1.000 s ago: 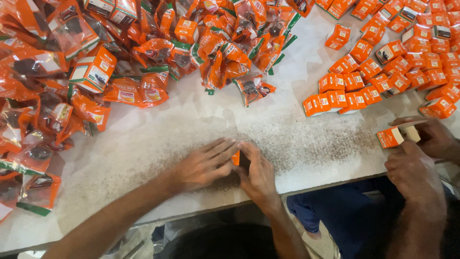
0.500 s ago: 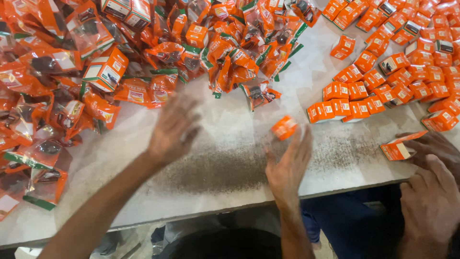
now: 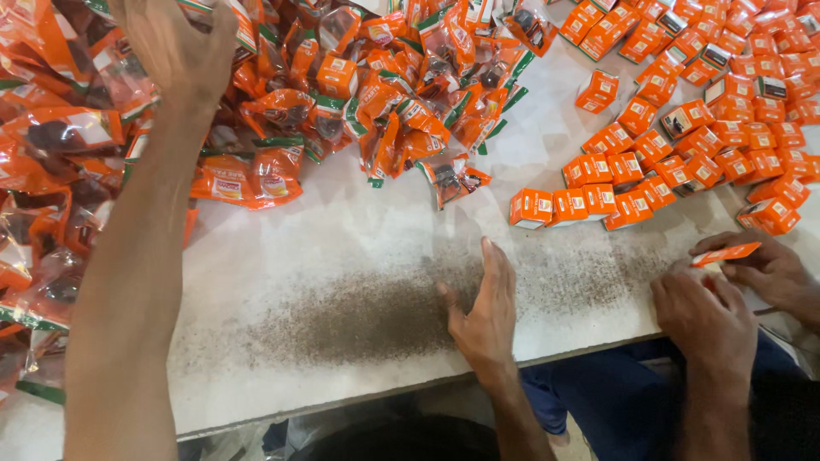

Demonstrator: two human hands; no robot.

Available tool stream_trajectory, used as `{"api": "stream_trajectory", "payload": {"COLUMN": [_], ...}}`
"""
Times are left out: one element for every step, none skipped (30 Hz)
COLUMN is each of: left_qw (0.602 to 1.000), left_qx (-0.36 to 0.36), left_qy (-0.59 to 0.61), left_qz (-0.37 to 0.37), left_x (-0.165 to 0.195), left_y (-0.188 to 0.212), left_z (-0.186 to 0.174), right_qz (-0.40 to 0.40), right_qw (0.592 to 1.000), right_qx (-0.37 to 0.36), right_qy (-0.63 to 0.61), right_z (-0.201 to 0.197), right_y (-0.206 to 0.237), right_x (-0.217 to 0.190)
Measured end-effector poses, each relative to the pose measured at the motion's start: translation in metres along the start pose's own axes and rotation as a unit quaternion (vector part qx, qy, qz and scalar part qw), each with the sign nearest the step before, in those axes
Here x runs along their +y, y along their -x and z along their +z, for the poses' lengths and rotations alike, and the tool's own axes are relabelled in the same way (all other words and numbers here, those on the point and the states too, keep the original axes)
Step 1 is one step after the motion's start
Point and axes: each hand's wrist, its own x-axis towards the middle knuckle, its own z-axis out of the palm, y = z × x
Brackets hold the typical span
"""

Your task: The person repeatedly picks small orange packets from a pile, places them into small white boxes, and closes the boxes. The person then moves the closed boxes to a growing stack on the right side of the table. The process is repeated continuously with both hands working in coordination.

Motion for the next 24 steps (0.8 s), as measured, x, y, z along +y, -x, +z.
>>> {"api": "stream_trajectory", "payload": {"left_qw": [0.991, 0.961, 0.900, 0.826, 0.923, 0.832, 0.758, 0.762, 0.764, 0.833, 0.887, 0.927, 0.919, 0.911, 0.902, 0.913, 0.911, 0.907, 0.903, 0.899, 0.886, 0.870, 0.852, 0.861], "left_qx": [0.011, -0.040, -0.082, -0.115, -0.127, -0.253, -0.395, -0.391, -0.388, -0.358, -0.324, -0.285, -0.303, -0.320, -0.340, -0.331, -0.316, -0.316, -0.317, -0.317, -0.352, -0.390, -0.428, -0.419], "left_qy": [0.123, 0.267, 0.414, 0.530, 0.363, 0.481, 0.496, 0.499, 0.502, 0.419, 0.329, 0.235, 0.243, 0.250, 0.258, 0.180, 0.101, 0.100, 0.099, 0.098, 0.078, 0.061, 0.045, 0.081], "left_qz": [-0.047, -0.067, -0.104, -0.152, -0.010, -0.115, -0.154, -0.136, -0.117, -0.054, 0.008, 0.071, 0.072, 0.072, 0.071, 0.158, 0.243, 0.259, 0.273, 0.287, 0.291, 0.295, 0.298, 0.277], "left_x": [0.024, 0.057, 0.092, 0.129, 0.166, 0.205, 0.228, 0.248, 0.259, 0.259, 0.256, 0.250, 0.244, 0.238, 0.232, 0.230, 0.232, 0.235, 0.238, 0.238, 0.236, 0.233, 0.229, 0.224], "left_y": [0.008, 0.031, 0.053, 0.076, 0.103, 0.134, 0.156, 0.172, 0.180, 0.181, 0.176, 0.168, 0.156, 0.142, 0.131, 0.121, 0.112, 0.108, 0.107, 0.107, 0.107, 0.109, 0.113, 0.115], "left_z": [-0.004, -0.014, -0.026, -0.038, -0.048, -0.062, -0.076, -0.078, -0.078, -0.074, -0.066, -0.056, -0.041, -0.024, -0.008, 0.011, 0.032, 0.049, 0.066, 0.079, 0.089, 0.096, 0.099, 0.097], "right_qz": [-0.003, -0.007, -0.009, -0.010, -0.008, -0.023, -0.039, -0.054, -0.003, 0.049, 0.104, 0.107, 0.106, 0.104, 0.045, -0.015, -0.075, -0.059, -0.042, -0.027, -0.030, -0.029, -0.025, -0.013], "right_qw": [1.000, 1.000, 0.994, 0.982, 0.964, 0.951, 0.935, 0.918, 0.898, 0.874, 0.846, 0.877, 0.906, 0.931, 0.969, 0.991, 0.996, 0.996, 0.994, 0.992, 0.992, 0.991, 0.989, 0.989], "right_qx": [0.000, -0.002, -0.030, -0.055, -0.079, -0.085, -0.092, -0.100, -0.094, -0.088, -0.084, -0.077, -0.068, -0.059, -0.052, -0.047, -0.042, -0.068, -0.095, -0.122, -0.109, -0.097, -0.085, -0.083], "right_qy": [-0.013, -0.026, -0.102, -0.178, -0.253, -0.297, -0.339, -0.380, -0.429, -0.474, -0.517, -0.461, -0.404, -0.346, -0.236, -0.122, -0.006, -0.010, -0.014, -0.018, -0.051, -0.084, -0.117, -0.123], "right_z": [0.001, 0.003, 0.004, 0.007, 0.009, 0.012, 0.015, 0.017, 0.018, 0.018, 0.017, 0.016, 0.016, 0.015, 0.015, 0.015, 0.015, 0.014, 0.012, 0.010, 0.006, 0.002, -0.002, -0.005], "right_y": [0.002, 0.004, 0.006, 0.008, 0.010, 0.013, 0.016, 0.019, 0.021, 0.023, 0.025, 0.027, 0.028, 0.027, 0.026, 0.026, 0.024, 0.022, 0.021, 0.019, 0.016, 0.015, 0.015, 0.014], "right_x": [0.000, 0.000, 0.000, 0.000, 0.001, 0.002, 0.003, 0.004, 0.006, 0.009, 0.010, 0.011, 0.011, 0.011, 0.009, 0.006, 0.003, 0.000, -0.003, -0.005, -0.006, -0.006, -0.007, -0.008]}}
